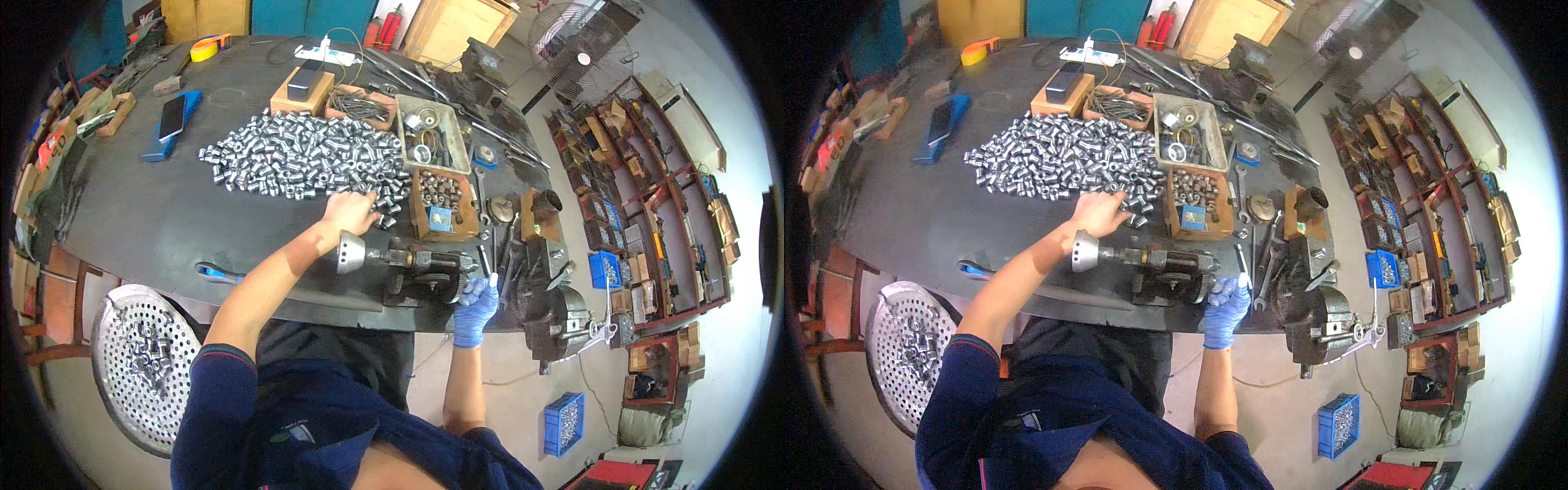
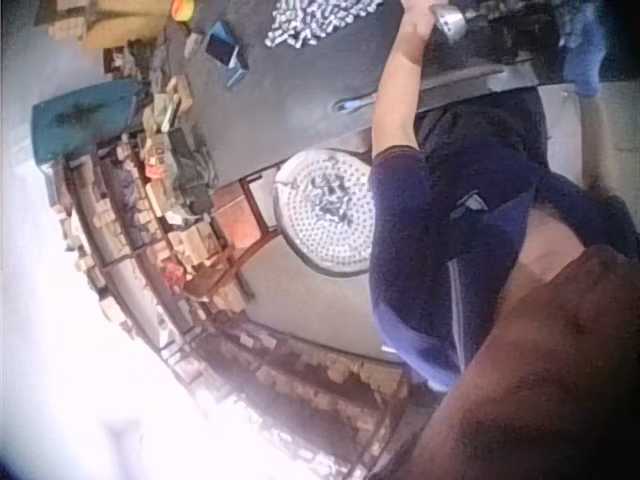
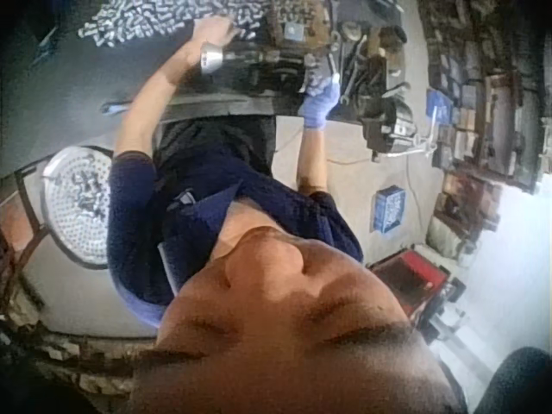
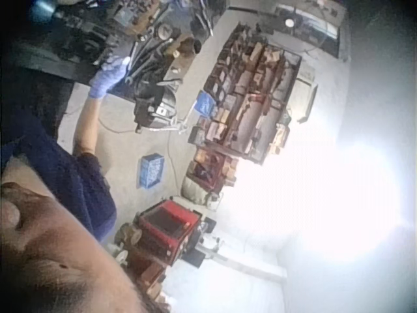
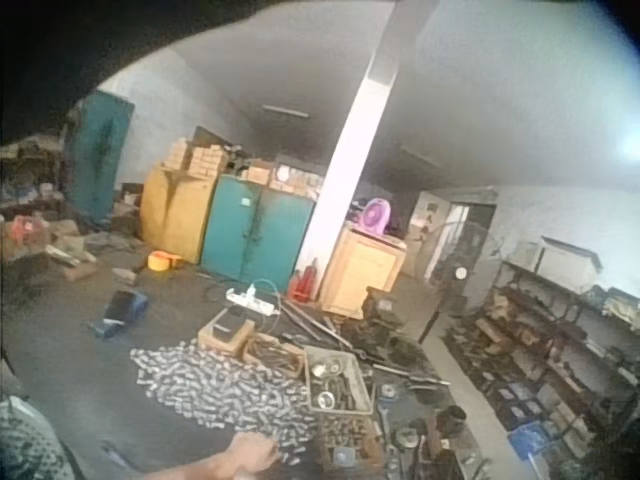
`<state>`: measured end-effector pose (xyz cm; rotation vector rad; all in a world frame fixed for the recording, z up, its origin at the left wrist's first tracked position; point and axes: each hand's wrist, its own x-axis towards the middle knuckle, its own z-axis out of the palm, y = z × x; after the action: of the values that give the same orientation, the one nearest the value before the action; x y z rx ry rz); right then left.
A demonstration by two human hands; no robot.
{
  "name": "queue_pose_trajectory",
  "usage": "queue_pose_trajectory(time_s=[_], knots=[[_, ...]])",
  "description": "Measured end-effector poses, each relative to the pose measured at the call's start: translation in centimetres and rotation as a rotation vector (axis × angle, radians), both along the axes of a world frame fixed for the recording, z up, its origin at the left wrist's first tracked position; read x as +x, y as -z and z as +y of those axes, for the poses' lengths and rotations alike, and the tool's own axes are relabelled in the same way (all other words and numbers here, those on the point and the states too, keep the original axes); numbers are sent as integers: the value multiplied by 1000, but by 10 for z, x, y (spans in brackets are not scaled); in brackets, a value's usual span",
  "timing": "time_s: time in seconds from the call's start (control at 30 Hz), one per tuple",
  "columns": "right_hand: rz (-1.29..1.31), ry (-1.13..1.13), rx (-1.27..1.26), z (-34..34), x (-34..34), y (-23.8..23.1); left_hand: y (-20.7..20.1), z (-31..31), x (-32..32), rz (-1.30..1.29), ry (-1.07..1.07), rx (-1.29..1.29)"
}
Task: The person puts on a blue glove and then handles metal components one at a time, picking them up from a pile on the workbench and placing them into a round perforated metal tray.
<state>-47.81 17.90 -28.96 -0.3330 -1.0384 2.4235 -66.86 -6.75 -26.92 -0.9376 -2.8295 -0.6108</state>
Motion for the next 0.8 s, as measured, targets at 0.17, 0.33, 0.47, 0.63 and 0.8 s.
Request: queue_pose_trajectory(time_s=[0.17,0.33,0.47,0.63,0.8], knots=[[65,-19,-75,0,1,2,14,-13,-3,-33,-61,69],[-12,10,2,1,0,1,-14,-67,31,-776,-38,769],[-37,36,-26,3,-2,3,-45,-111,73,-984,159,1171],[15,-35,1,3,-1,2,-58,-106,100,-861,268,1173],[7,-1,1,-1,7,-3,-59,-102,97,-800,264,1143]])
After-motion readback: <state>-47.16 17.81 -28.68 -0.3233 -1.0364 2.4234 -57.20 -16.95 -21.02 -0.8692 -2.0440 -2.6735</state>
